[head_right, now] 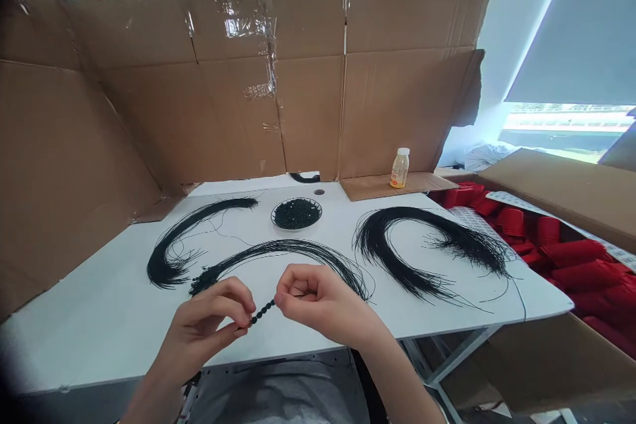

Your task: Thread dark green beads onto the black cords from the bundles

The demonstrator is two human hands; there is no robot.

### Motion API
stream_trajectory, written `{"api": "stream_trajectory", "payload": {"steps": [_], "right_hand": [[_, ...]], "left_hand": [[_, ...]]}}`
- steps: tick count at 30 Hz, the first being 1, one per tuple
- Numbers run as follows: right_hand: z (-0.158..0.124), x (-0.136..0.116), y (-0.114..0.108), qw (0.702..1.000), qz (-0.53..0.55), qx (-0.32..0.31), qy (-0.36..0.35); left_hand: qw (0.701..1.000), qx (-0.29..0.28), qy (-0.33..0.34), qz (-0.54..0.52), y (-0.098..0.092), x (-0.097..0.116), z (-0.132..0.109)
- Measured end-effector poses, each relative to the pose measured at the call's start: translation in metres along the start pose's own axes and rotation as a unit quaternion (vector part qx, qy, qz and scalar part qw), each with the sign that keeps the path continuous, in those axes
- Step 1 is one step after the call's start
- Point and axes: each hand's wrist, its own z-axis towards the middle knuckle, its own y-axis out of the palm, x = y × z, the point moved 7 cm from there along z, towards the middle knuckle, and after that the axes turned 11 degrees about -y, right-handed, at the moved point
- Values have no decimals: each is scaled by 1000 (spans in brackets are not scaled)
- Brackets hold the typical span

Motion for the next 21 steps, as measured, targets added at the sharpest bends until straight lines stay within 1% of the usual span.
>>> {"api": "stream_trajectory", "payload": {"steps": [2, 5, 9, 15, 21], "right_hand": [[-1, 0, -1, 1000, -10, 1, 0], [-1, 1, -1, 1000, -25, 4, 4], [0, 3, 0, 999, -34, 2, 8], [0, 4, 3, 999, -33, -4, 11], [0, 5, 4, 999, -37, -9, 13]], "left_hand": [[999, -33, -25, 29, 4, -3, 1], [994, -61, -76, 48, 10, -11, 4], [990, -80, -119, -8, 18, -18, 5], [985, -67, -144, -65, 19, -27, 3], [988, -46, -142, -52, 17, -31, 5]]}}
